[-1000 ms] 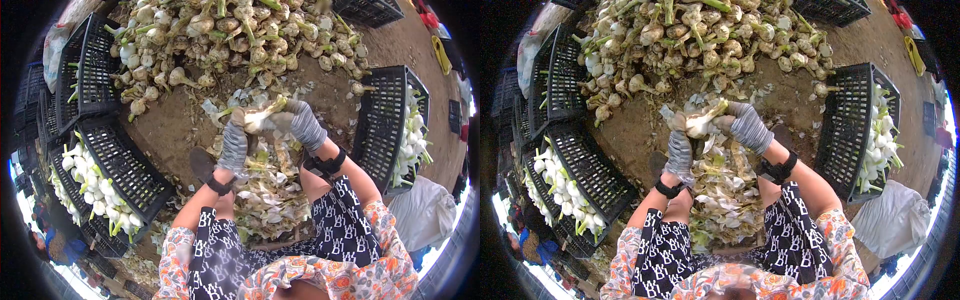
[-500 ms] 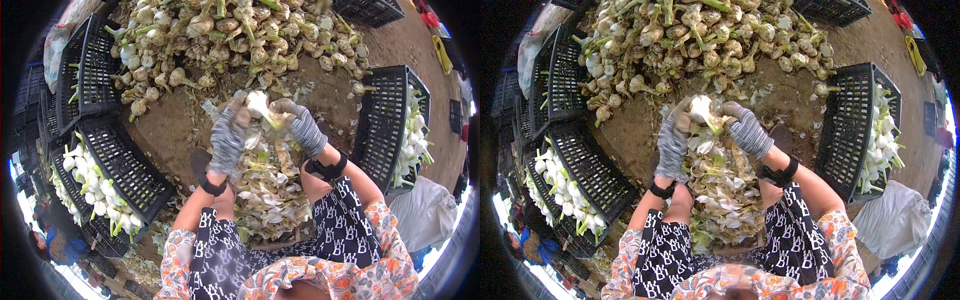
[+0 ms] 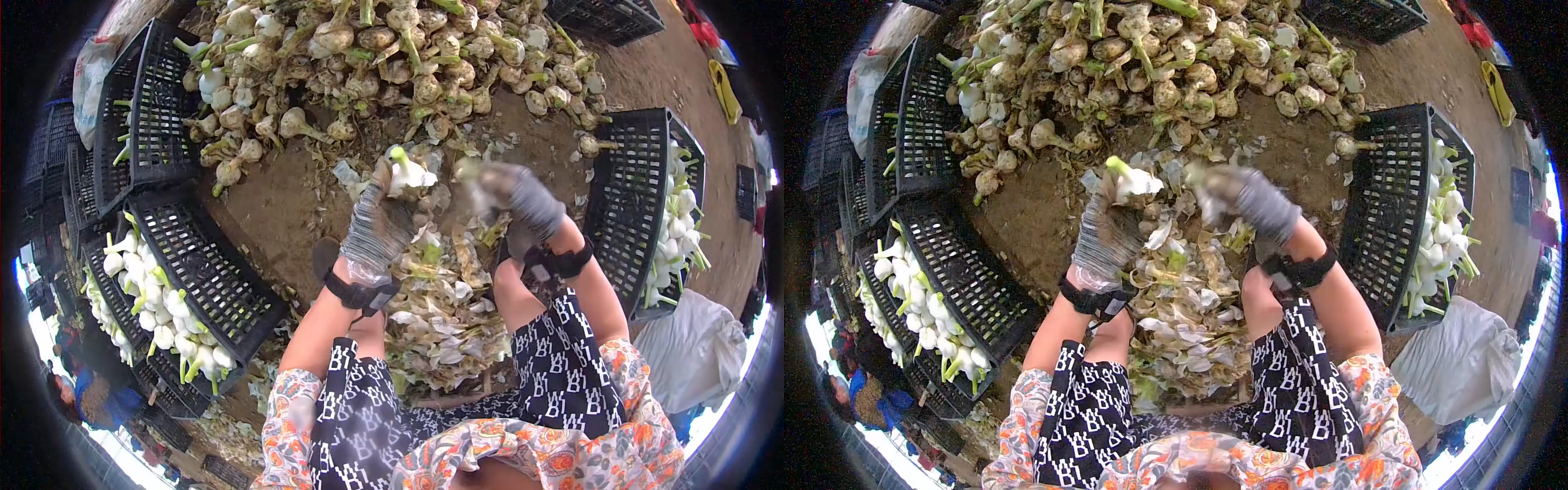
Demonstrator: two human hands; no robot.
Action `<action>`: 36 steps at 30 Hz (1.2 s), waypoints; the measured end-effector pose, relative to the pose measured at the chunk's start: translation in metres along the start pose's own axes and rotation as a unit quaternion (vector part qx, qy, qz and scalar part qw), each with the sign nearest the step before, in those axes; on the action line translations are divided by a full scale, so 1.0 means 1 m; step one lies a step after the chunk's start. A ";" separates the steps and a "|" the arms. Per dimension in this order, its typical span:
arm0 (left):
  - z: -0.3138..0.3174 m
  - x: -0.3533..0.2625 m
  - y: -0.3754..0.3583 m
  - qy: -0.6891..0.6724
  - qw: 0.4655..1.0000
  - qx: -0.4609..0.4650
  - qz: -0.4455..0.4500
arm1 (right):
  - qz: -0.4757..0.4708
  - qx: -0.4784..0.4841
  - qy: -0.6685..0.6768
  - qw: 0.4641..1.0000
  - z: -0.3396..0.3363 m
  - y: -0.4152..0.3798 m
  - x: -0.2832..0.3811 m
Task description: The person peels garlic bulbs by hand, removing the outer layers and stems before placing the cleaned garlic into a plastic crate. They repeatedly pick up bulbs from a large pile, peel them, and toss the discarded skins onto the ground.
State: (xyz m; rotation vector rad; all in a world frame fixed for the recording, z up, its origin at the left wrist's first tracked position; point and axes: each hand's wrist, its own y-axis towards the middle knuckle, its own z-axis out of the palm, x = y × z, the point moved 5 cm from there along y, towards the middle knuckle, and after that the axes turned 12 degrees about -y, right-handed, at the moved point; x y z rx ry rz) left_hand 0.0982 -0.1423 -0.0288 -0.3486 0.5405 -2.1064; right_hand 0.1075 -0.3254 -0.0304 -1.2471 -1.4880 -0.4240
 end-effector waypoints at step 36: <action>0.017 -0.022 -0.006 0.382 0.889 -0.073 0.242 | -0.046 -0.100 0.009 0.994 0.007 0.006 0.045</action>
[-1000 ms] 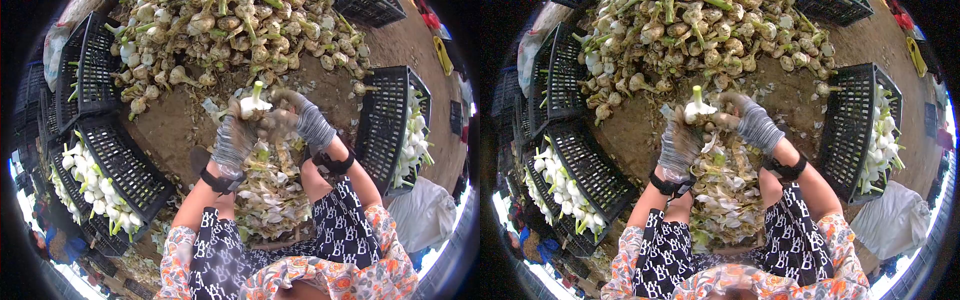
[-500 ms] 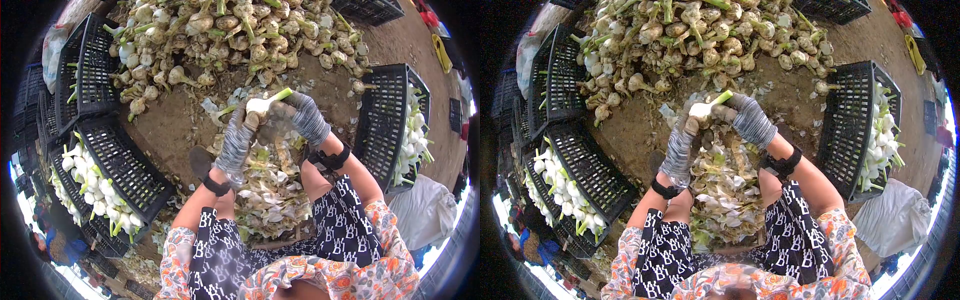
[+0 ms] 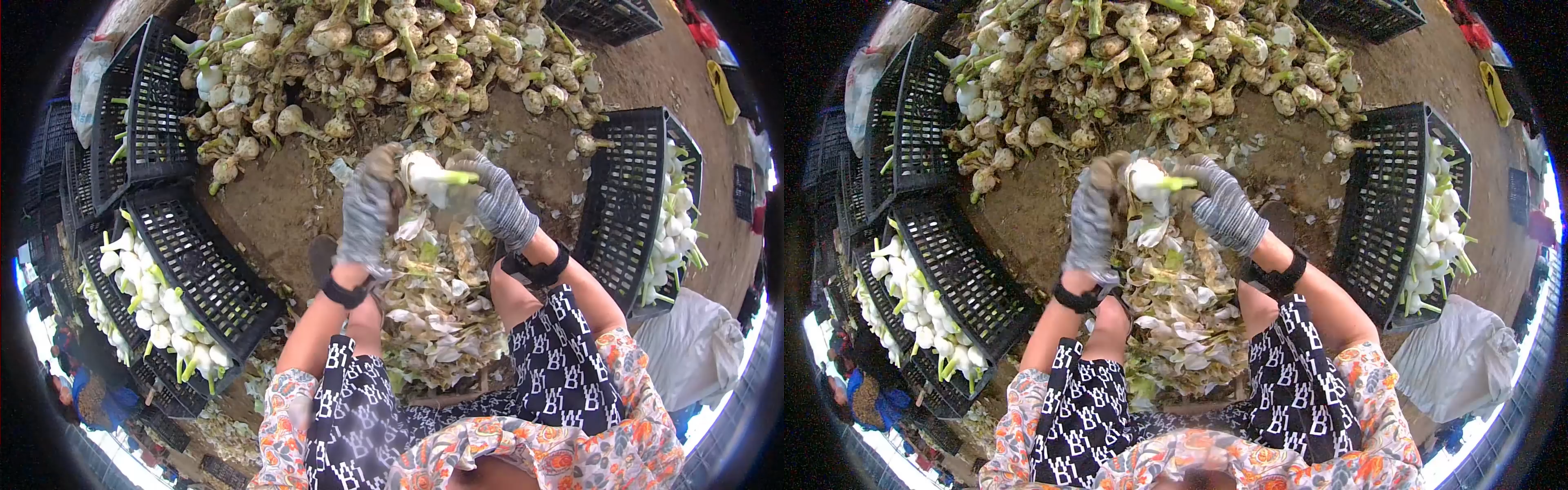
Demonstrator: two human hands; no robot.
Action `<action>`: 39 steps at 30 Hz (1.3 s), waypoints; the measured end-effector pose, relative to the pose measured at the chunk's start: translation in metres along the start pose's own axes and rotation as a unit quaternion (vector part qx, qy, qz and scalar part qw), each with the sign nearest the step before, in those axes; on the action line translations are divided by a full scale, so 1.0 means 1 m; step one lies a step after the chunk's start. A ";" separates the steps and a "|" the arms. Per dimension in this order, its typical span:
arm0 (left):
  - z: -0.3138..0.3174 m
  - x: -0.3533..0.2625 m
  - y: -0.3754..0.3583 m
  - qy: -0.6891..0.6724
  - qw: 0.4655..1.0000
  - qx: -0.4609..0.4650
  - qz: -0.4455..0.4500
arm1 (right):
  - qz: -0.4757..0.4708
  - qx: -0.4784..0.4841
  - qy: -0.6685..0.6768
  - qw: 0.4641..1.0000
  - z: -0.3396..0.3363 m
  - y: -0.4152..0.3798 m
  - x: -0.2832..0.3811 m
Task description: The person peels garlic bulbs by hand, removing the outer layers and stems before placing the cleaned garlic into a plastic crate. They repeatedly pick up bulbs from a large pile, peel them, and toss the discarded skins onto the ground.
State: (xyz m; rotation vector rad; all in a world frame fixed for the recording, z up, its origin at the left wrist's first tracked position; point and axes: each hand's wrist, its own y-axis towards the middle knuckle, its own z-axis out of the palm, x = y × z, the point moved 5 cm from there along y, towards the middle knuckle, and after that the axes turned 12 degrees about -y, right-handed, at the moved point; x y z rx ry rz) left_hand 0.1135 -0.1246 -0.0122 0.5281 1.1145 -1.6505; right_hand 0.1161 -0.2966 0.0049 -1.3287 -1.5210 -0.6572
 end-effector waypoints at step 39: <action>0.020 -0.041 -0.020 0.188 0.964 0.114 0.152 | 0.135 0.040 -0.039 0.989 0.013 0.002 0.020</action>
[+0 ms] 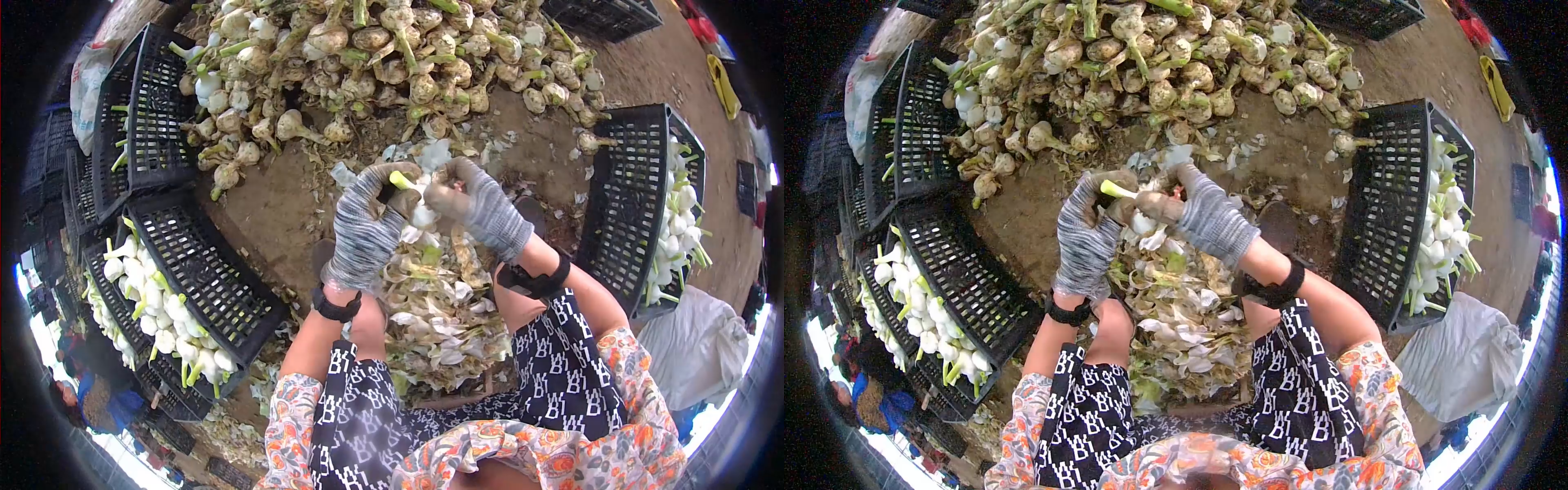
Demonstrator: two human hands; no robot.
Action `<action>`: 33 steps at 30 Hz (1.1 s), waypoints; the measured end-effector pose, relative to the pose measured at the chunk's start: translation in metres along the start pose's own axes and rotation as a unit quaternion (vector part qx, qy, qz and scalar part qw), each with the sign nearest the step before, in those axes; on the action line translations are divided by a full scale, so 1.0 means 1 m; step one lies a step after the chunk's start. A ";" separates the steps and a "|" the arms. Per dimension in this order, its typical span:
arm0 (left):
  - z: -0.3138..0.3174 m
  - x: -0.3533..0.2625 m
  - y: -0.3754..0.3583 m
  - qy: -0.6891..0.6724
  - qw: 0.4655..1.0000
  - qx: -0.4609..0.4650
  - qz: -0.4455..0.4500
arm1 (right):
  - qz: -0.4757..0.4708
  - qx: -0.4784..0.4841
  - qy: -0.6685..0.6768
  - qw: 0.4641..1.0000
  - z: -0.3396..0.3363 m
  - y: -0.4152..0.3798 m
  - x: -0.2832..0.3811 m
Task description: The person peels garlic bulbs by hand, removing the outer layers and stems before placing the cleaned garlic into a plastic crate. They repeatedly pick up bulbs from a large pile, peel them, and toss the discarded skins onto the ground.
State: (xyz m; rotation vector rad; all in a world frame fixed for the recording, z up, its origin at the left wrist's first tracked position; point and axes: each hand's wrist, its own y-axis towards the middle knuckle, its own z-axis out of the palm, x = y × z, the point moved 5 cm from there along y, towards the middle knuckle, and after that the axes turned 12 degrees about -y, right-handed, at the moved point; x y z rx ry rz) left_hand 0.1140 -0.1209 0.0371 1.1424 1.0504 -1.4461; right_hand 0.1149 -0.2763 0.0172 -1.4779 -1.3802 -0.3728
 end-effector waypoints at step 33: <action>-0.003 0.049 -0.014 -0.446 0.862 -0.161 -0.179 | -0.172 0.185 0.174 0.952 -0.039 -0.021 -0.009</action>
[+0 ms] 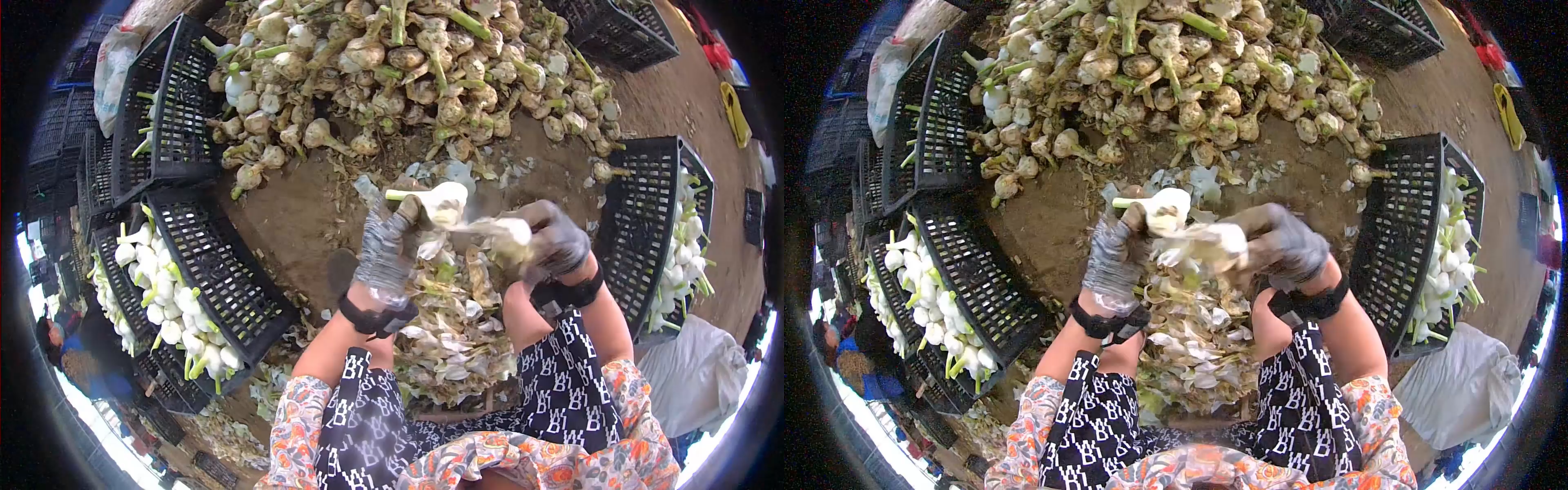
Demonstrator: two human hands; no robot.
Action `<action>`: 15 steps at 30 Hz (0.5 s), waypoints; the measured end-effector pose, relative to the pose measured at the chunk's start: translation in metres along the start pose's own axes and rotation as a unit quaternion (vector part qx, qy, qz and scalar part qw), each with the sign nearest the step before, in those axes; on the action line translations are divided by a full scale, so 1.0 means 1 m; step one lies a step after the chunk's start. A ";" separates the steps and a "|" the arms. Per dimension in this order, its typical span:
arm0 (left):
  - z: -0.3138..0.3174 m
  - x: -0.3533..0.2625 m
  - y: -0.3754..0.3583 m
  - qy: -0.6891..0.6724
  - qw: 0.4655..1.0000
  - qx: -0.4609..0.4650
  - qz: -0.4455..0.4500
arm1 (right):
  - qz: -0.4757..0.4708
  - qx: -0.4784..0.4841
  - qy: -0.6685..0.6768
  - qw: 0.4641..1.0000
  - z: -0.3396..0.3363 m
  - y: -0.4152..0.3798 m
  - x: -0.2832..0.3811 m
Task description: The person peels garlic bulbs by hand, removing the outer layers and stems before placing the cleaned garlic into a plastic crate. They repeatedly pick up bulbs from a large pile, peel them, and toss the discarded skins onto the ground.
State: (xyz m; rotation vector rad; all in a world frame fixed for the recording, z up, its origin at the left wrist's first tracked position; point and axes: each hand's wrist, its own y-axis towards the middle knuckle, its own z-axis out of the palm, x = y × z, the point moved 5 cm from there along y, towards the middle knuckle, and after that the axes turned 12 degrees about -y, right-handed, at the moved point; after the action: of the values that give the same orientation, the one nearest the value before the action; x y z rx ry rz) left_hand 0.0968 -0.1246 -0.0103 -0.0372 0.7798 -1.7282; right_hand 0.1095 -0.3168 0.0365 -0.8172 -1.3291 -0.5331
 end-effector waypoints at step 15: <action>-0.002 -0.033 -0.005 0.281 0.931 -0.074 0.221 | 0.038 -0.278 -0.322 0.904 0.039 0.046 0.007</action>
State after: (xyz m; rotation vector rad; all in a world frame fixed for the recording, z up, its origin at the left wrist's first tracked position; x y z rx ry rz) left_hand 0.1020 -0.0945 0.0033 0.5154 1.2303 -1.2459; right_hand 0.1214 -0.2571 0.0349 -1.6130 -1.7599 -0.6177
